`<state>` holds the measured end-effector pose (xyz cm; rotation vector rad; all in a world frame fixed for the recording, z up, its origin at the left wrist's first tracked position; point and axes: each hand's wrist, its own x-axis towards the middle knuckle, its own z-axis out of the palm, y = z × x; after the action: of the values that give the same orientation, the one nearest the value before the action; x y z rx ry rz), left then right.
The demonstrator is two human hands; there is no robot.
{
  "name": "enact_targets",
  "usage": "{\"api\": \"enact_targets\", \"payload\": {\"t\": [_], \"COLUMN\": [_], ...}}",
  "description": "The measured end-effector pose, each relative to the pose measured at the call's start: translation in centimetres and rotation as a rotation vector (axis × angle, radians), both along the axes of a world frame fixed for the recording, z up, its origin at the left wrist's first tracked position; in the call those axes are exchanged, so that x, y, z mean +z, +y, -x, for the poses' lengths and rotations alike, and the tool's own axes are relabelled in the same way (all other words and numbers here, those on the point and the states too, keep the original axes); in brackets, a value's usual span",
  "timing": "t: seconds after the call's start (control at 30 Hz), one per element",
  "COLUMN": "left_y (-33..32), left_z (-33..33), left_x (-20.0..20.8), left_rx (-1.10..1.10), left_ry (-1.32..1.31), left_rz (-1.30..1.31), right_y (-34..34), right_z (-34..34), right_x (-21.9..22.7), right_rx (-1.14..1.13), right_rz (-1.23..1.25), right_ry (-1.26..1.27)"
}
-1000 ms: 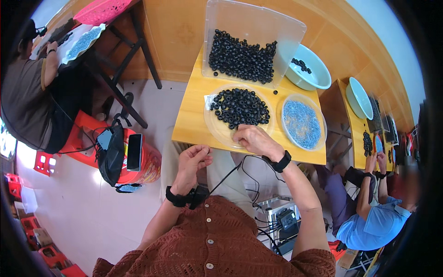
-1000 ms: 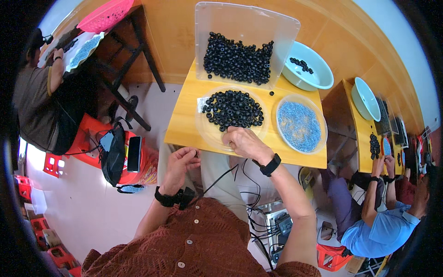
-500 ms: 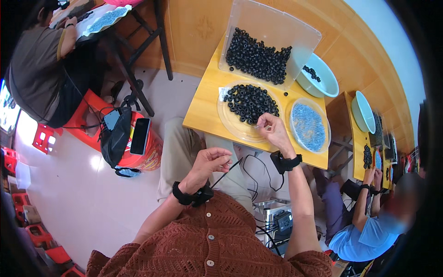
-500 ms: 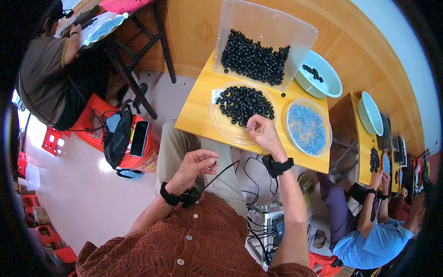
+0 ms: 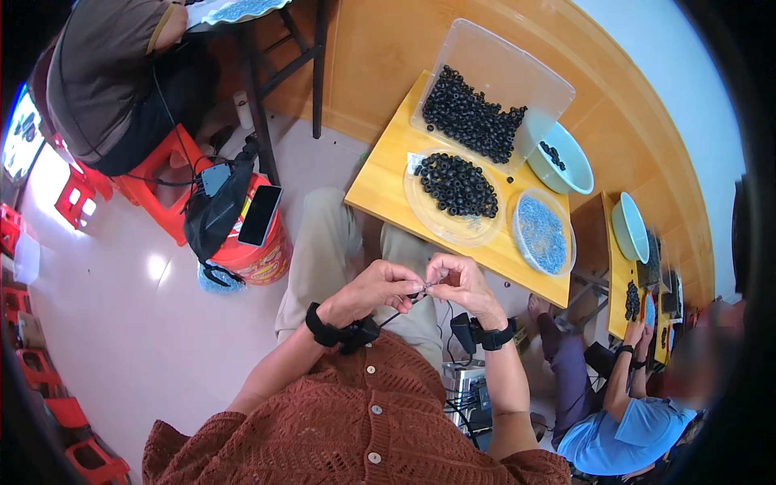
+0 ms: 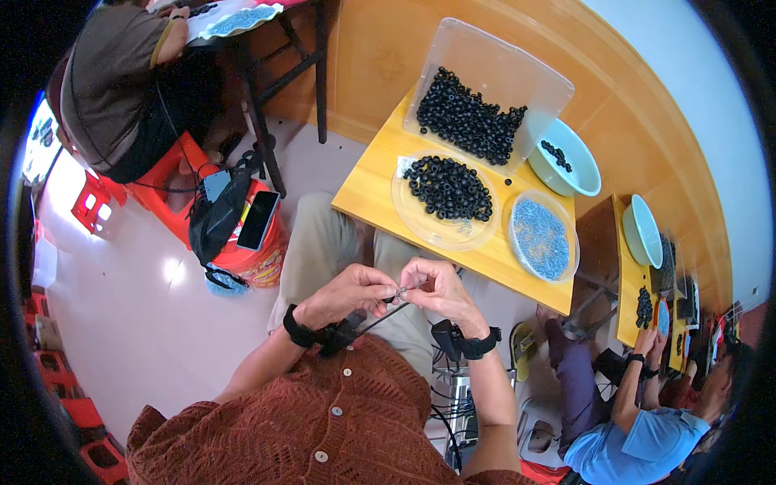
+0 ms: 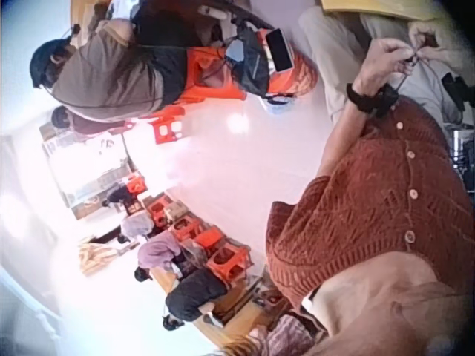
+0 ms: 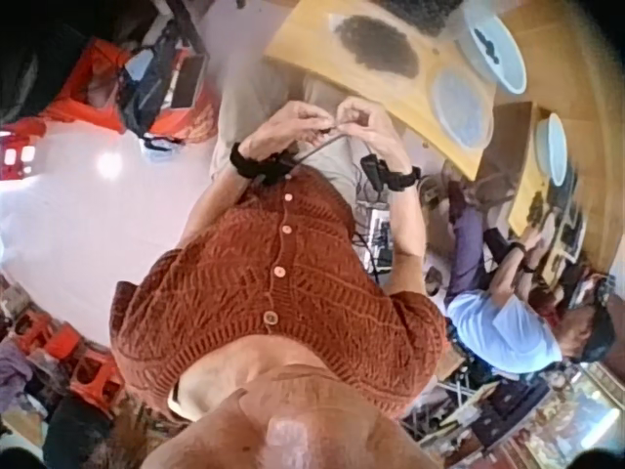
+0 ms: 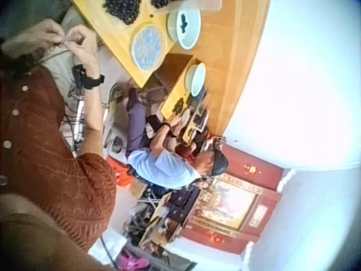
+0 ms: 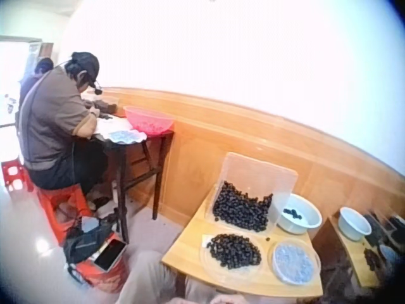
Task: Assembling small black plastic or rubber rings and components.
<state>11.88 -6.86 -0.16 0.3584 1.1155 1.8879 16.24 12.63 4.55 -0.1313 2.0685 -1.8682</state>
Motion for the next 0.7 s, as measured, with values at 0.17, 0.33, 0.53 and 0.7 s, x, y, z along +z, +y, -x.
{"api": "enact_targets", "payload": {"t": [0.17, 0.33, 0.53, 0.7], "left_y": [-1.0, -1.5, -2.1, -2.4], "left_z": [-0.1, -0.1, -0.5, -0.4], "left_x": [0.0, -0.9, -1.2, -1.2], "left_rx": [-0.112, 0.015, 0.073, 0.057], "left_ry": [0.055, -0.032, -0.062, -0.062], "left_rz": [0.054, -0.016, -0.044, -0.042], "right_y": [-1.1, -3.6, -5.6, -5.4], "right_z": [-0.1, -1.1, -1.8, -1.8], "right_x": [-0.4, -0.2, 0.6, 0.3], "right_rx": [0.056, -0.150, -0.153, -0.139], "right_rz": [-0.049, -0.225, -0.464, -0.536], "right_ry": [0.075, 0.336, 0.599, 0.641]}}
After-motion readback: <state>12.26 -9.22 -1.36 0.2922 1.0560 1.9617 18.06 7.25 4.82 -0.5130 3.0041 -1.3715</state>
